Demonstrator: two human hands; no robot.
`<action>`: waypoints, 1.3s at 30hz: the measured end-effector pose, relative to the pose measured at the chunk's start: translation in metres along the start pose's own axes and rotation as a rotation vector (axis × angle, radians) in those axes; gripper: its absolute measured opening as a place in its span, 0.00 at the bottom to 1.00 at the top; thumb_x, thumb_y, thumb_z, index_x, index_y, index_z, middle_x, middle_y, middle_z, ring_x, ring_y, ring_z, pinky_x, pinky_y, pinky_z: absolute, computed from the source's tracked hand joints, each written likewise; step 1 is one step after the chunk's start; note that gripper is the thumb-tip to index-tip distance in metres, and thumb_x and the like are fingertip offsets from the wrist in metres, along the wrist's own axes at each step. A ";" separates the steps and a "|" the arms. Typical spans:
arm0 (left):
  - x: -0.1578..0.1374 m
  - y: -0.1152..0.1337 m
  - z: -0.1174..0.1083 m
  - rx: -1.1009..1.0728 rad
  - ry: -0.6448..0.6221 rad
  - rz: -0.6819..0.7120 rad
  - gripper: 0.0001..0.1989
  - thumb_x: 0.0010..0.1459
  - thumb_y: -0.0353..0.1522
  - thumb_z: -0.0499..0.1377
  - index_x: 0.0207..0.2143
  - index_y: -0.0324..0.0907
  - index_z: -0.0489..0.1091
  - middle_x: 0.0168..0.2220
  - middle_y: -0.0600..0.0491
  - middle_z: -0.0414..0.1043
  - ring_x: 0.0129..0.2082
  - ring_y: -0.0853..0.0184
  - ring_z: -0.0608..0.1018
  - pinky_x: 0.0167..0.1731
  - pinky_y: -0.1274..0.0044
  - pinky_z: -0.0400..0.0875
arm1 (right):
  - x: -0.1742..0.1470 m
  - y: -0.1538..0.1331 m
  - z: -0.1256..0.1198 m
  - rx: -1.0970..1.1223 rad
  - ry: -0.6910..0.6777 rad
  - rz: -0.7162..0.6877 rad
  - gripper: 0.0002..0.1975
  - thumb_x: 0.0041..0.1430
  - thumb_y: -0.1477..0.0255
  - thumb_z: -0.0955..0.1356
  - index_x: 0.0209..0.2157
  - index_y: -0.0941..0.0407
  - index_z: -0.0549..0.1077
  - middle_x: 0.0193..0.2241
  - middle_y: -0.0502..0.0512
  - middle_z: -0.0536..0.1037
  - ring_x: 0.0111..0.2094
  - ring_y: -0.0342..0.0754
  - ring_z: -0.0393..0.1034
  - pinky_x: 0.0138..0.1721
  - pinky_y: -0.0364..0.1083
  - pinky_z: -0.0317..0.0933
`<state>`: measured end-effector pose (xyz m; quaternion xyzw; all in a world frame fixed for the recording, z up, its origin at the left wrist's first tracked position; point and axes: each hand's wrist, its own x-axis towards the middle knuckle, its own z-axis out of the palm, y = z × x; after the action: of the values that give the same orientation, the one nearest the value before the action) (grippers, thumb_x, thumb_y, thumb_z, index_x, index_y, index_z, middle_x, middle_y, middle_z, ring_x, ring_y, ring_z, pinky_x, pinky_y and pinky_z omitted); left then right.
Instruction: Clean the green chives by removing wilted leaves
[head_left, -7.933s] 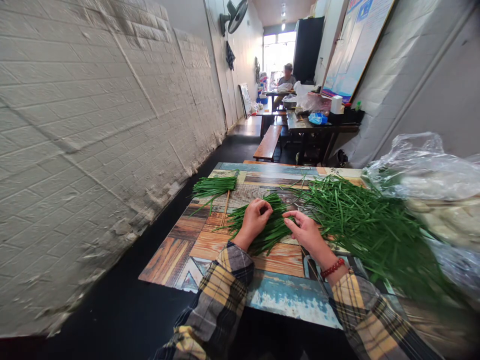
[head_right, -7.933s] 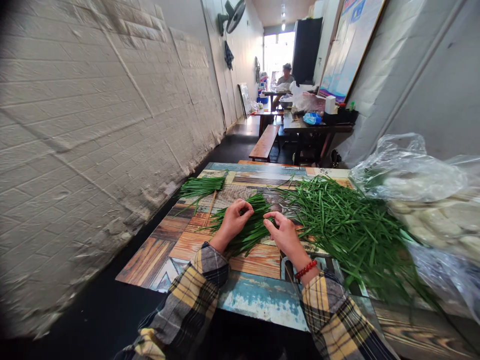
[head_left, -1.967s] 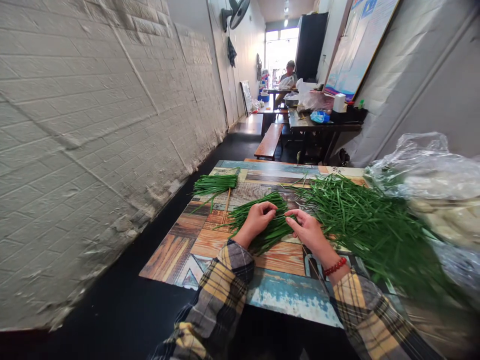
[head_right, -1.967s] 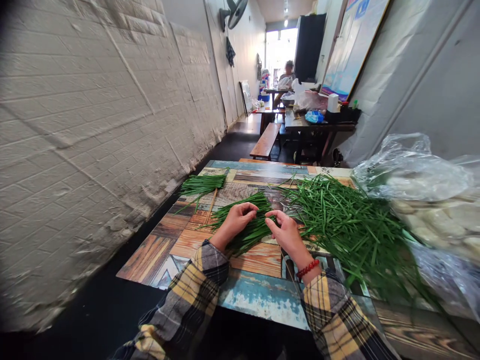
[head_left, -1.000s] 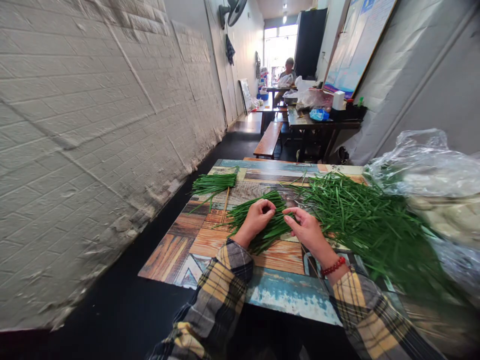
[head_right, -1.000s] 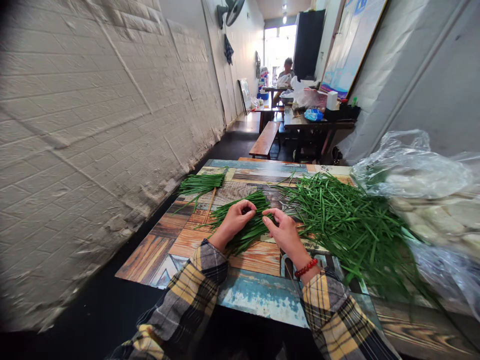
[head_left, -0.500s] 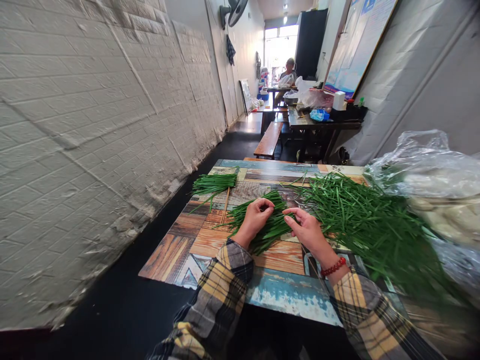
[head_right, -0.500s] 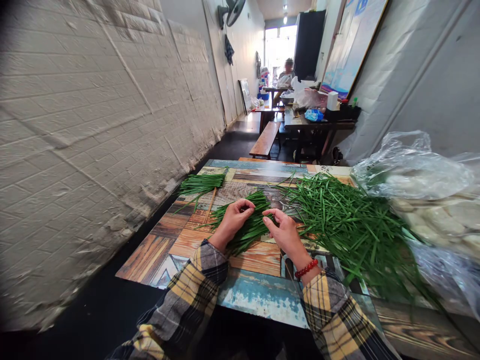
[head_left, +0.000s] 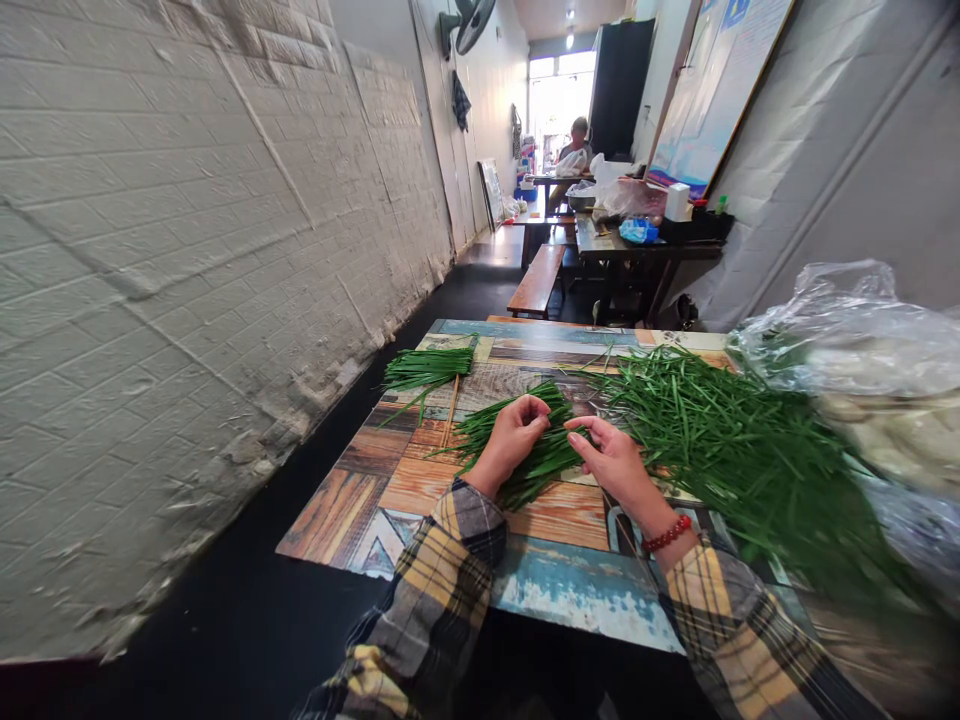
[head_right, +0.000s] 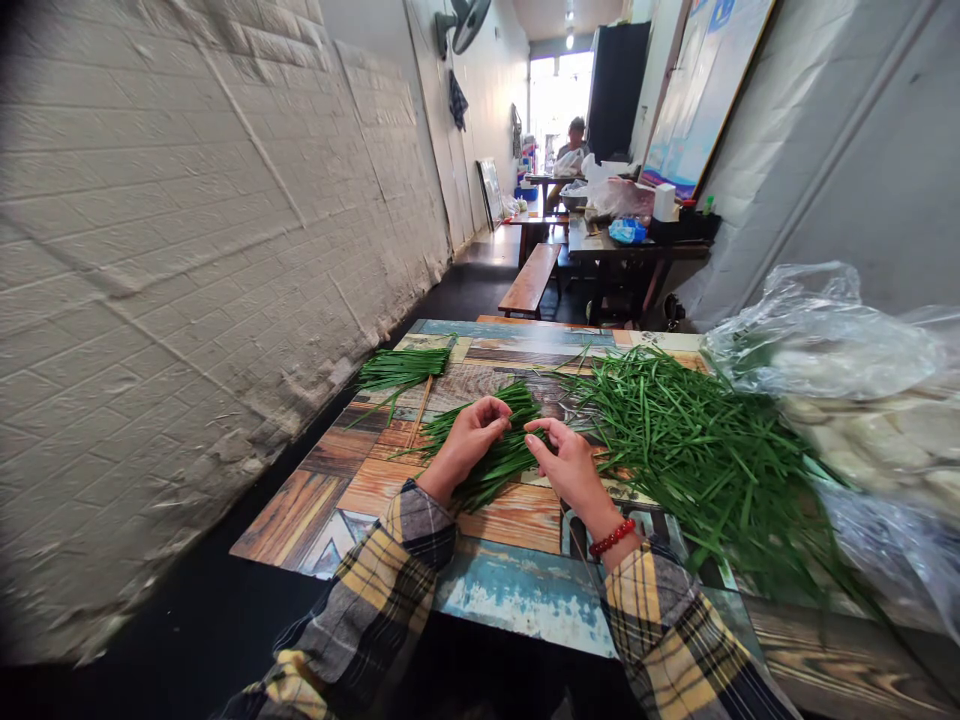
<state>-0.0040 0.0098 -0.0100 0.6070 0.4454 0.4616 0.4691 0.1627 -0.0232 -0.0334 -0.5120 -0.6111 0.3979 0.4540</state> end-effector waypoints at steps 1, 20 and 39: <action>0.000 0.001 0.000 -0.033 -0.019 -0.005 0.06 0.49 0.29 0.57 0.32 0.38 0.66 0.26 0.57 0.67 0.24 0.75 0.66 0.25 0.82 0.61 | 0.000 0.000 0.000 0.003 0.000 0.003 0.16 0.55 0.60 0.66 0.39 0.56 0.73 0.17 0.43 0.62 0.14 0.40 0.61 0.17 0.41 0.56; -0.004 0.006 0.003 -0.116 -0.104 -0.044 0.08 0.50 0.33 0.60 0.31 0.36 0.69 0.23 0.56 0.70 0.23 0.74 0.68 0.25 0.81 0.62 | 0.001 0.003 0.001 0.008 -0.003 0.004 0.17 0.55 0.58 0.66 0.40 0.56 0.73 0.19 0.45 0.68 0.14 0.41 0.62 0.17 0.42 0.58; -0.003 -0.001 0.003 0.209 -0.116 0.094 0.06 0.49 0.29 0.60 0.28 0.36 0.76 0.26 0.52 0.73 0.27 0.70 0.71 0.27 0.81 0.64 | -0.001 0.002 0.000 -0.010 0.028 -0.003 0.17 0.56 0.59 0.66 0.41 0.56 0.73 0.20 0.46 0.69 0.16 0.41 0.62 0.18 0.42 0.59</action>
<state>-0.0012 0.0063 -0.0115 0.6986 0.4343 0.3981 0.4061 0.1630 -0.0241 -0.0352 -0.5190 -0.6074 0.3870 0.4604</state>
